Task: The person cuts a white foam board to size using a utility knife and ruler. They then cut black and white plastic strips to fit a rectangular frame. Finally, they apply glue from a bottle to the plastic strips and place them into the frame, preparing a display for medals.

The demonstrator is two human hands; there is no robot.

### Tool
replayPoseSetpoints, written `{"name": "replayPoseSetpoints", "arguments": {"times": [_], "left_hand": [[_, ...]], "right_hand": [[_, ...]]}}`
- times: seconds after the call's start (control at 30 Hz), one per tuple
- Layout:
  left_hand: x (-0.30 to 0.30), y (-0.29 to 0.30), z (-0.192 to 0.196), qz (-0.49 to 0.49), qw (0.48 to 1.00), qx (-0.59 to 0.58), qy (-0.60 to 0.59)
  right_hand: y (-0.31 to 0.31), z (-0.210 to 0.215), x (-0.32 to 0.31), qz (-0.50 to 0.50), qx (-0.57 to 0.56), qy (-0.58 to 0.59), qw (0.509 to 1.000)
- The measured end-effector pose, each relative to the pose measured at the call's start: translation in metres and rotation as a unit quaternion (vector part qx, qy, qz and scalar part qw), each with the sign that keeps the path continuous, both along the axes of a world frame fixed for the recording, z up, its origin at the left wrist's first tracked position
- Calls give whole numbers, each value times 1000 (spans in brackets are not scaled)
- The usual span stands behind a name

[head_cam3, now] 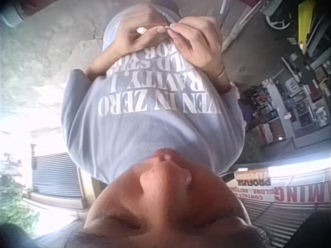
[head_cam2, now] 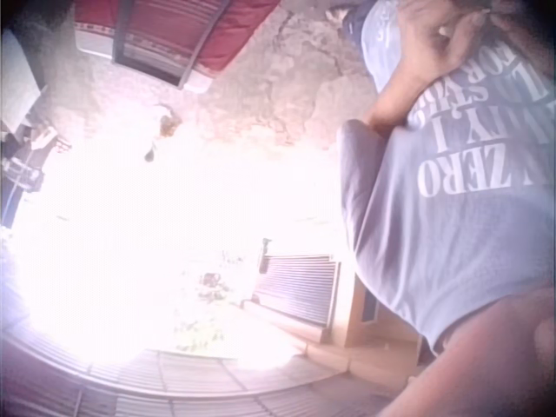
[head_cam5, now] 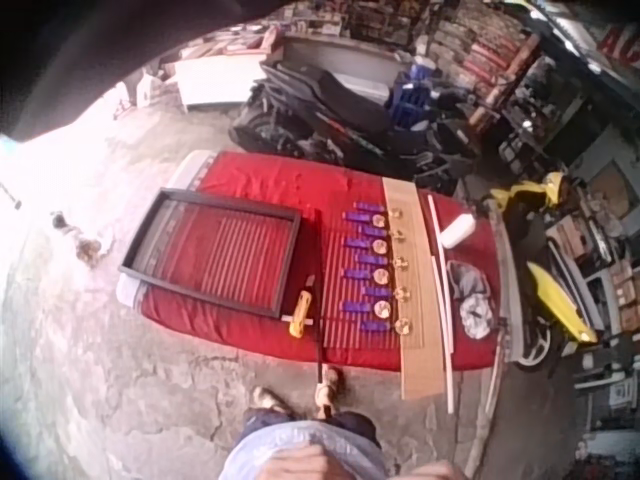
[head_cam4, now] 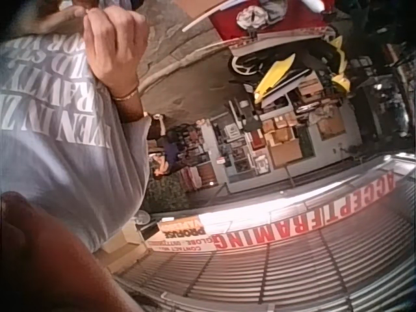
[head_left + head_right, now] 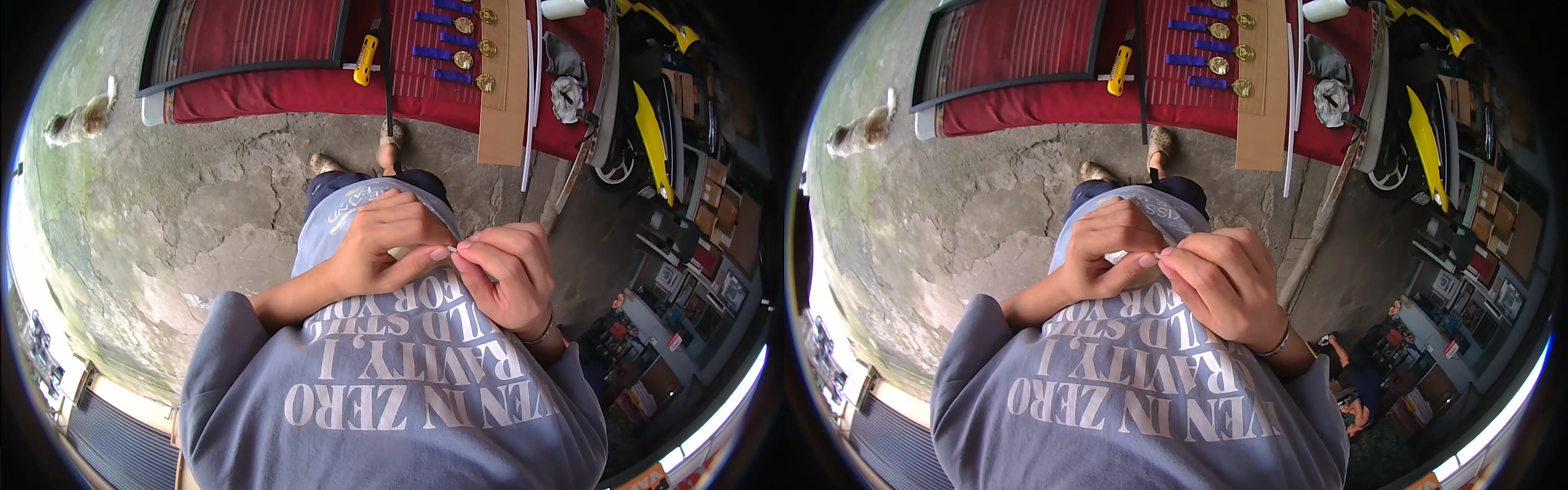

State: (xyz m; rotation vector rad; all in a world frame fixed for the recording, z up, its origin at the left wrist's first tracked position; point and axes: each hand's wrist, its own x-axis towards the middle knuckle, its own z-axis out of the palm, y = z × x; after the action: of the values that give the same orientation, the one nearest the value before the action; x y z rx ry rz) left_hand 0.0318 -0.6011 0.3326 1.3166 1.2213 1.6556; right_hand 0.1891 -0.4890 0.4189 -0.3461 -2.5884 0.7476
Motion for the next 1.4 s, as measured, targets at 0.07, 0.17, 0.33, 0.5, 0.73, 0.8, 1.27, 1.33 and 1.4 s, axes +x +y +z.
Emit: {"name": "replayPoseSetpoints", "arguments": {"times": [0.07, 0.17, 0.33, 0.5, 0.73, 0.8, 1.27, 1.33, 1.4], "left_hand": [[1, 1, 2, 8, 1000, 0, 11], [0, 1, 4, 18, 999, -6, 39], [0, 0, 6, 28, 993, -15, 110], [-2, -2, 6, 20, 991, -12, 133], [-3, -6, 3, 20, 994, -15, 104], [-6, -7, 3, 3, 997, -24, 67], [-9, -3, -20, -11, 995, -35, -94], [-8, -2, -22, -12, 994, -42, -98], [-8, -1, -21, -11, 993, -52, -107]], "right_hand": [[1, 0, -1, 4, 4, -3, 1000], [3, 1, -1, 19, 19, -23, 999], [7, 11, -6, 45, 49, -79, 995], [9, 16, -11, 35, 19, -113, 993], [13, 20, -10, -30, -72, -92, 993], [13, 27, -12, -56, -84, -91, 991], [29, 17, 0, -122, -437, 81, 887], [29, 13, 3, -124, -458, 90, 876], [29, 11, 6, -123, -479, 106, 863]]}}
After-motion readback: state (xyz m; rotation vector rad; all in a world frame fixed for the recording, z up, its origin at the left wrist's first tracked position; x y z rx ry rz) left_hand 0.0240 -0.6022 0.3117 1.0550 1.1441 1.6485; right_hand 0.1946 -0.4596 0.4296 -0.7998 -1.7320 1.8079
